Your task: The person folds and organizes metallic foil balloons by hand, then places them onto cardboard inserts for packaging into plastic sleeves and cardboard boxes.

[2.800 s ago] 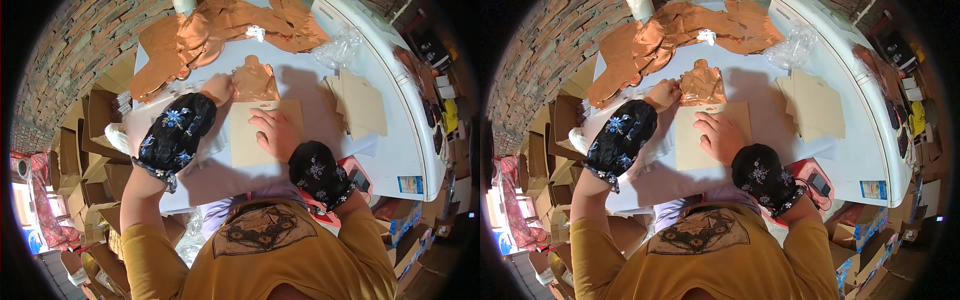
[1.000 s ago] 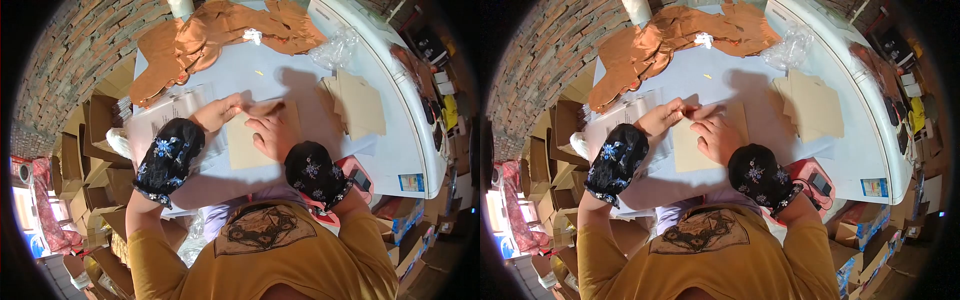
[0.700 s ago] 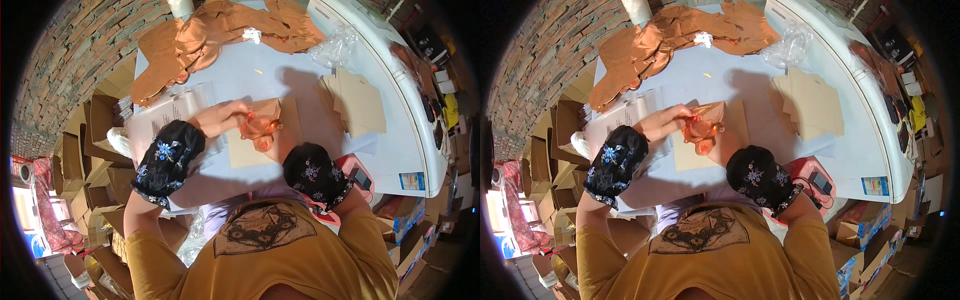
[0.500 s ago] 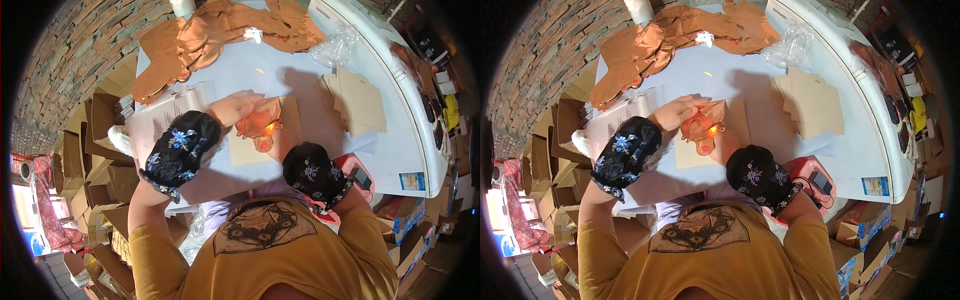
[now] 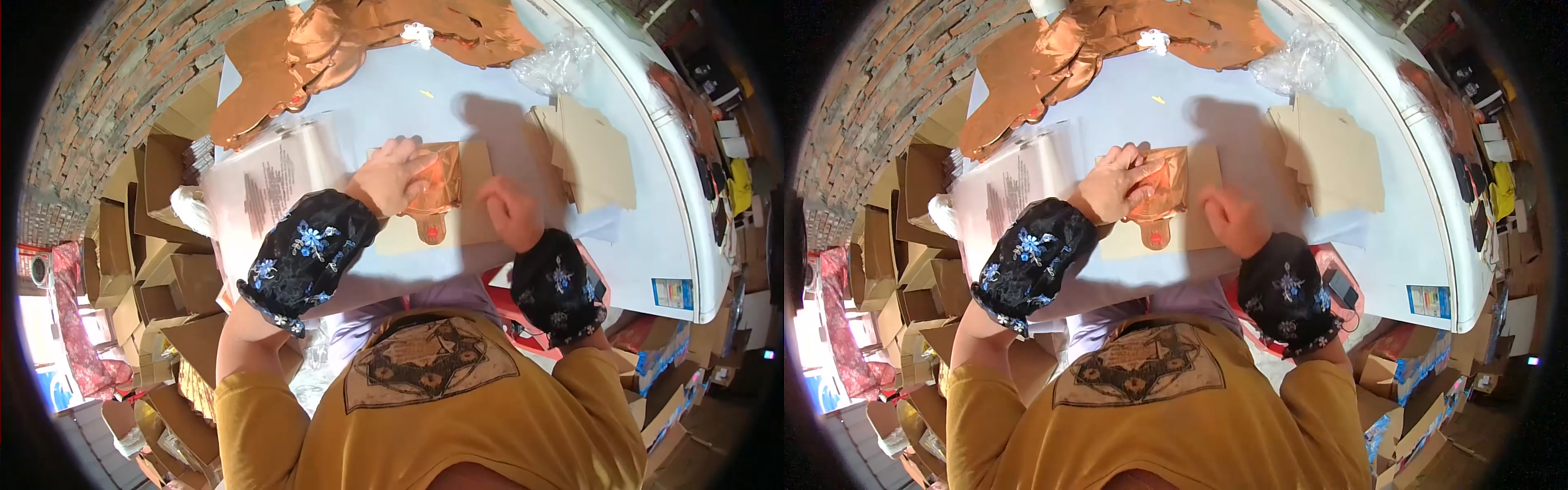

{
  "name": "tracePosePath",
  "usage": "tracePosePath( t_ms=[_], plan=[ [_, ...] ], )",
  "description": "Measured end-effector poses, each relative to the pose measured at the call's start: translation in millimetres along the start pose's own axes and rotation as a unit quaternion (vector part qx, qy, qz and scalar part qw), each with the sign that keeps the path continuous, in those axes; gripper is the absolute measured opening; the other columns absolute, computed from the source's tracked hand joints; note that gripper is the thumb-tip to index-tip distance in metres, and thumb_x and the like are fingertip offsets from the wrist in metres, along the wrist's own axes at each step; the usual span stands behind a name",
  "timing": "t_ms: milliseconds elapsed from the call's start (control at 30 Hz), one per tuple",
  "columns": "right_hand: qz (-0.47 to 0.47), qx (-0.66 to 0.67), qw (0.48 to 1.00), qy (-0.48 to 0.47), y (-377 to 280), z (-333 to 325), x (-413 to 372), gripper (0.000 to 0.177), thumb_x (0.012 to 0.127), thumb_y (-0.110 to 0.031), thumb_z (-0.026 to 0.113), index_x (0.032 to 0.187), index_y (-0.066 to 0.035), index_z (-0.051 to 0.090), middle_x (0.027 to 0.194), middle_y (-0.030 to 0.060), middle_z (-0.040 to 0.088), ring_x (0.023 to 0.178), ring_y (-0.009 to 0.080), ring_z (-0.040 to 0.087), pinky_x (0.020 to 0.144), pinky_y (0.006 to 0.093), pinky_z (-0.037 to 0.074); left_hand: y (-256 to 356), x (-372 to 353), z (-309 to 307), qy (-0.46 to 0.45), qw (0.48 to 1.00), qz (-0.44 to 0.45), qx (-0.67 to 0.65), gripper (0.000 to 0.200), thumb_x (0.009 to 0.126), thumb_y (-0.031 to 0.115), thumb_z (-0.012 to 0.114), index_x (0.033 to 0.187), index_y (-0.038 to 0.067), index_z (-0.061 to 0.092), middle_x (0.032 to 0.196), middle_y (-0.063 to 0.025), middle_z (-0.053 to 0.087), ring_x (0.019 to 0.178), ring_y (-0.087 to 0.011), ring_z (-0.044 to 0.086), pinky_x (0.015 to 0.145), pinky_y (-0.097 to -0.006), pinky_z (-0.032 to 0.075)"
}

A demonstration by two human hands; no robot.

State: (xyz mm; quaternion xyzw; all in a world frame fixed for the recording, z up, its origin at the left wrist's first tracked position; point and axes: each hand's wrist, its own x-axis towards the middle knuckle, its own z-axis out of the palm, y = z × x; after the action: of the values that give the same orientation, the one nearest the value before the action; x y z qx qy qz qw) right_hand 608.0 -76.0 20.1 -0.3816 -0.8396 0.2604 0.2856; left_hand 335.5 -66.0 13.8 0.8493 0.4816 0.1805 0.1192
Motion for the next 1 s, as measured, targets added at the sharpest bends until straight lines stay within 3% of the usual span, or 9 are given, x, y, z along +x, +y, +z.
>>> tracePosePath(
  t_ms=[33, 67, 167, 267, 333, 433, 533, 1000],
  plan=[
    [0.022, -0.013, 1.0, 0.013, -8.6, -2.8, 12.8, 0.024, 0.091, -0.014, 0.058, 0.113, -0.004, 0.064, 0.104, 0.0135, 0.068, 0.093, 0.0297, 0.065, 0.078, 0.0405, 0.053, 1.9, 0.6, -0.1, 0.006, 1.0, 0.002, 0.012, 0.048, 0.092, 0.025, 0.061, 0.139, 0.015, 0.056, 0.114, -0.0112, 0.049, 0.105, -0.0333, 0.046, 0.098, -0.0425, 0.041],
    [0.043, -0.026, 0.998, 0.026, -13.3, -1.0, 26.1, 0.028, 0.092, -0.016, 0.059, 0.117, -0.004, 0.063, 0.111, 0.0144, 0.067, 0.1, 0.0297, 0.064, 0.082, 0.0407, 0.053, 3.8, 0.8, -0.3, 0.009, 1.0, -0.001, 0.013, 0.048, 0.091, 0.024, 0.062, 0.138, 0.014, 0.056, 0.121, -0.0117, 0.049, 0.11, -0.0338, 0.046, 0.099, -0.0438, 0.041],
    [-0.128, -0.261, 0.956, 0.045, -3.5, 34.5, 60.3, 0.042, 0.094, -0.02, 0.056, 0.131, 0.0, 0.054, 0.133, 0.0177, 0.056, 0.128, 0.0331, 0.05, 0.105, 0.0425, 0.042, 9.8, -1.9, -0.6, 0.017, 1.0, -0.009, 0.025, 0.049, 0.088, 0.022, 0.064, 0.135, 0.014, 0.057, 0.135, -0.0132, 0.048, 0.12, -0.0356, 0.046, 0.102, -0.0469, 0.04],
    [-0.102, -0.254, 0.962, 0.02, 17.1, 53.0, 55.0, 0.055, 0.095, -0.025, 0.055, 0.139, 0.006, 0.044, 0.147, 0.0201, 0.044, 0.14, 0.0363, 0.035, 0.116, 0.0452, 0.028, 11.5, -6.6, 8.5, 0.06, 0.996, -0.005, 0.066, 0.05, 0.09, 0.024, 0.062, 0.139, 0.016, 0.054, 0.139, -0.0145, 0.046, 0.129, -0.0374, 0.042, 0.108, -0.0483, 0.036],
    [-0.095, -0.247, 0.964, 0.012, 15.7, 51.2, 55.5, 0.057, 0.095, -0.027, 0.054, 0.142, 0.005, 0.043, 0.149, 0.0202, 0.042, 0.141, 0.0363, 0.035, 0.117, 0.0465, 0.028, 9.9, -10.5, 21.3, 0.13, 0.984, 0.019, 0.116, 0.051, 0.093, 0.026, 0.06, 0.142, 0.017, 0.051, 0.144, -0.0157, 0.043, 0.137, -0.0387, 0.037, 0.113, -0.0496, 0.032],
    [-0.095, -0.247, 0.964, 0.008, 17.8, 52.3, 54.7, 0.058, 0.095, -0.027, 0.054, 0.142, 0.005, 0.042, 0.151, 0.0206, 0.04, 0.141, 0.0366, 0.035, 0.117, 0.0471, 0.028, 11.0, -13.4, 32.8, 0.077, 0.984, -0.013, 0.158, 0.054, 0.099, 0.035, 0.051, 0.149, 0.017, 0.044, 0.155, -0.0189, 0.034, 0.145, -0.0422, 0.027, 0.117, -0.0525, 0.025],
    [-0.086, -0.247, 0.965, -0.002, 13.1, 47.6, 51.8, 0.058, 0.095, -0.027, 0.053, 0.142, 0.004, 0.042, 0.152, 0.0202, 0.038, 0.141, 0.0371, 0.035, 0.117, 0.0474, 0.028, 15.8, -16.4, 37.1, 0.104, 0.985, -0.027, 0.135, 0.058, 0.1, 0.041, 0.048, 0.152, 0.017, 0.038, 0.158, -0.0196, 0.029, 0.146, -0.0437, 0.026, 0.117, -0.0542, 0.023],
    [-0.077, -0.268, 0.96, -0.002, 9.5, 28.7, 23.0, 0.059, 0.093, -0.029, 0.055, 0.144, -0.002, 0.042, 0.152, 0.0144, 0.04, 0.14, 0.0322, 0.039, 0.116, 0.048, 0.03, 18.9, -15.9, 40.8, 0.105, 0.98, -0.032, 0.168, 0.06, 0.096, 0.048, 0.049, 0.15, 0.023, 0.042, 0.157, -0.0204, 0.032, 0.144, -0.0425, 0.03, 0.114, -0.0551, 0.024]
  ],
)
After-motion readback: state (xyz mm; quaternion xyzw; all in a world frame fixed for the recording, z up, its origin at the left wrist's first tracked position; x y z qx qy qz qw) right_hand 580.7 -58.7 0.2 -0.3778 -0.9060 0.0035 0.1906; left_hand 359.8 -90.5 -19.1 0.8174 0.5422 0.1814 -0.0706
